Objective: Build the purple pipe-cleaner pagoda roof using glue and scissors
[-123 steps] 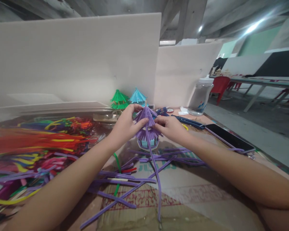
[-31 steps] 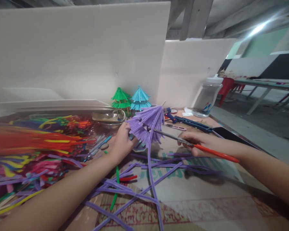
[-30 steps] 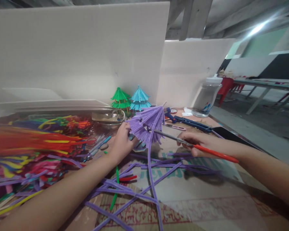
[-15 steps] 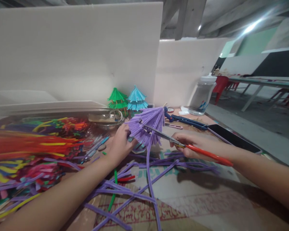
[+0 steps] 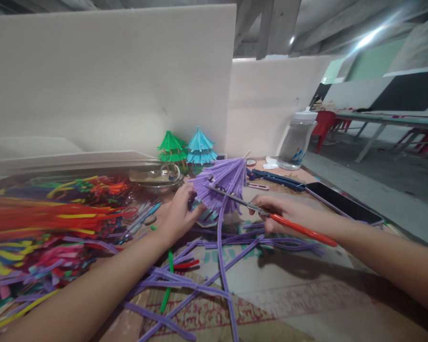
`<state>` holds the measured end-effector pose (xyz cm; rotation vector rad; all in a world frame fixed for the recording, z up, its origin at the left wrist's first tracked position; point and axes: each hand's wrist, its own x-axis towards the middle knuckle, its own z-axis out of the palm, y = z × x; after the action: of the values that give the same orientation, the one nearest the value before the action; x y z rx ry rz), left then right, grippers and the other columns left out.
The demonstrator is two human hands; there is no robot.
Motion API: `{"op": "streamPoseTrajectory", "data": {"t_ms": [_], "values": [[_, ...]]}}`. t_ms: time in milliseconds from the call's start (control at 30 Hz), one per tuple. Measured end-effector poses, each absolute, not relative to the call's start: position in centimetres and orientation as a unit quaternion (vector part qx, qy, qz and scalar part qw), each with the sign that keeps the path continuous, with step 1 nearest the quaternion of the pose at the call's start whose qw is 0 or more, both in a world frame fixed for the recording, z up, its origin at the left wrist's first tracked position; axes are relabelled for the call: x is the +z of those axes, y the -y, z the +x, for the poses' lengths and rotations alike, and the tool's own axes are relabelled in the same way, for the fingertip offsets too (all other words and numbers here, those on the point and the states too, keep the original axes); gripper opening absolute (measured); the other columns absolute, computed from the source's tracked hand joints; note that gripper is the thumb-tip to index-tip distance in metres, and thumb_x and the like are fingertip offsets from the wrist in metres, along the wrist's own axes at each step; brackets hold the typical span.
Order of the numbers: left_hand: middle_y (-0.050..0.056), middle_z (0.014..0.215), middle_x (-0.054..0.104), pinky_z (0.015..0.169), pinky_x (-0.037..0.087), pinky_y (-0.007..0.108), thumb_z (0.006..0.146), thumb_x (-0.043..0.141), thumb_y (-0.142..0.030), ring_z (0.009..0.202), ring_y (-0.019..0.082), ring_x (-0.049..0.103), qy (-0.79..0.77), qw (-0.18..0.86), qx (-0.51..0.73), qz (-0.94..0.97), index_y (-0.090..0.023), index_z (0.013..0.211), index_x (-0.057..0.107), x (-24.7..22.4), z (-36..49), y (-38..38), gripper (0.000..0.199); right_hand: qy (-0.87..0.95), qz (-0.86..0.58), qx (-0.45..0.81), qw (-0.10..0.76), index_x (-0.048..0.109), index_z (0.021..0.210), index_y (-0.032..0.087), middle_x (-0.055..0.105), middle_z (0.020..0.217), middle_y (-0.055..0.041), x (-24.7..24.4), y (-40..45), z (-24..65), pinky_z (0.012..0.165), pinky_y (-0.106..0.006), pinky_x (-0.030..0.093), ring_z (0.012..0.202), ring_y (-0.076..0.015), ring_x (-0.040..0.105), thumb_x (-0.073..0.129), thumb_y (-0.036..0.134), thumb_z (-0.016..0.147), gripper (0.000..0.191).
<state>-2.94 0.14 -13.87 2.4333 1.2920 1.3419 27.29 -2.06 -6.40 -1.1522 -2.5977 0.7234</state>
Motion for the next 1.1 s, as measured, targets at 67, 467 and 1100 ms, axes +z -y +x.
{"op": "streamPoseTrajectory", "data": {"t_ms": [67, 467, 1100], "values": [[0.012, 0.115, 0.061, 0.099, 0.044, 0.041, 0.096, 0.049, -0.041, 0.113, 0.026, 0.056, -0.432, 0.049, 0.435, 0.788, -0.018, 0.115, 0.055, -13.96, -3.00, -0.15, 0.030, 0.887, -0.368, 0.255, 0.114, 0.055, 0.103, 0.022, 0.054, 0.086, -0.0021, -6.48, 1.83, 27.46, 0.062, -0.027, 0.037, 0.073, -0.0176, 0.048, 0.046, 0.070, 0.089, 0.051], [0.012, 0.118, 0.060, 0.099, 0.044, 0.041, 0.096, 0.049, -0.041, 0.113, 0.026, 0.056, -0.433, 0.046, 0.439, 0.786, -0.018, 0.113, 0.053, -14.30, -2.93, -0.25, 0.028, 0.890, -0.381, 0.233, 0.095, 0.055, 0.107, 0.022, 0.062, 0.093, -0.0048, -6.38, 2.18, 27.54, 0.068, -0.029, 0.042, 0.081, -0.0205, 0.054, 0.051, 0.062, 0.089, 0.043], [0.013, 0.125, 0.059, 0.107, 0.039, 0.041, 0.096, 0.050, -0.040, 0.122, 0.027, 0.053, -0.426, 0.074, 0.441, 0.787, -0.017, 0.125, 0.053, -14.27, -3.02, -0.22, 0.037, 0.883, -0.388, 0.240, 0.114, 0.058, 0.099, 0.022, 0.060, 0.088, -0.0024, -6.85, 2.09, 27.38, 0.065, -0.027, 0.039, 0.078, -0.0193, 0.053, 0.053, 0.063, 0.089, 0.043]]}}
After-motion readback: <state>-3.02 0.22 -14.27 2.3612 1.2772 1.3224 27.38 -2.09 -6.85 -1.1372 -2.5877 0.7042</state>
